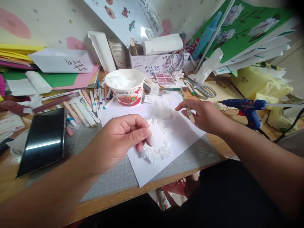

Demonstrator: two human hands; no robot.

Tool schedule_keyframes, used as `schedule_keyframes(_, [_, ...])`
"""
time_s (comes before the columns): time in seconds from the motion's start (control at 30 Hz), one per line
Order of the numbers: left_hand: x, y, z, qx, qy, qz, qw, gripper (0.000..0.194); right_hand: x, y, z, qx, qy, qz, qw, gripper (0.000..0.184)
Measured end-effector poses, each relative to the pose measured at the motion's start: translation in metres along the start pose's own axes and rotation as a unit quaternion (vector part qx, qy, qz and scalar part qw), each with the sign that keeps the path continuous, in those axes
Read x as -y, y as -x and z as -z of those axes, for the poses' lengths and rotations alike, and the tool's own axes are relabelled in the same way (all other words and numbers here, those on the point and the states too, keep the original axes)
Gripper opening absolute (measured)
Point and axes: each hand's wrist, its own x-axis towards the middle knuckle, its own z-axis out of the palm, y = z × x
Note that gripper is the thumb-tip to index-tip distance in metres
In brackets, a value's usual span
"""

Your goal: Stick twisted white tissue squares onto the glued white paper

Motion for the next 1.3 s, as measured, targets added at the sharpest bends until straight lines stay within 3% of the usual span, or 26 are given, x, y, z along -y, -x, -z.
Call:
schedule_keyframes(0.07, [-0.001,0.0,-0.001,0.003,-0.031,0.025,0.999,0.013,0.005,0.005,0.008,-0.027,-0.096,0.0,0.995,0.023])
schedule_keyframes(0.13, [0.0,-0.002,-0.001,-0.019,-0.129,0.048,0.99,0.013,0.009,0.009,0.015,-0.026,-0.164,0.001,0.986,0.034])
schedule_keyframes(0.23, [0.006,-0.006,-0.001,-0.047,-0.274,0.056,0.959,0.014,0.013,0.014,0.019,-0.014,-0.184,0.003,0.983,0.041])
schedule_keyframes(0.3, [0.009,-0.007,-0.002,-0.043,-0.325,0.05,0.943,0.015,0.02,0.017,0.019,-0.038,-0.208,0.007,0.977,0.037])
schedule_keyframes(0.43, [0.011,-0.008,-0.003,-0.038,-0.371,0.046,0.927,0.014,0.044,0.027,0.014,-0.058,-0.377,0.02,0.924,0.027])
schedule_keyframes(0.57, [0.004,-0.005,-0.001,-0.056,-0.37,-0.049,0.926,0.012,0.058,0.029,0.011,-0.092,-0.465,0.023,0.88,0.017])
schedule_keyframes(0.63, [0.0,-0.002,0.0,-0.045,-0.308,-0.079,0.947,0.011,0.057,0.027,0.014,-0.141,-0.485,0.011,0.863,0.017])
schedule_keyframes(0.7, [-0.001,0.0,0.001,-0.021,-0.199,-0.045,0.979,0.012,0.056,0.025,0.017,-0.174,-0.49,-0.003,0.854,0.019])
schedule_keyframes(0.77, [0.001,0.0,0.0,0.008,-0.125,0.015,0.992,0.014,0.055,0.024,0.02,-0.187,-0.49,-0.009,0.851,0.022])
schedule_keyframes(0.87, [0.006,-0.002,-0.004,0.009,-0.212,0.062,0.975,0.015,0.055,0.027,0.016,-0.144,-0.498,0.003,0.855,0.02])
schedule_keyframes(1.0, [0.011,-0.005,-0.007,-0.034,-0.408,0.013,0.912,0.013,0.06,0.031,0.008,-0.031,-0.428,0.031,0.903,0.015])
schedule_keyframes(1.1, [0.013,-0.007,-0.007,-0.03,-0.433,-0.004,0.901,0.013,0.066,0.03,0.004,-0.004,-0.336,0.064,0.94,0.014])
schedule_keyframes(1.3, [0.016,-0.009,-0.009,-0.033,-0.458,-0.022,0.888,0.012,0.071,0.026,-0.002,0.018,-0.239,0.14,0.961,0.01])
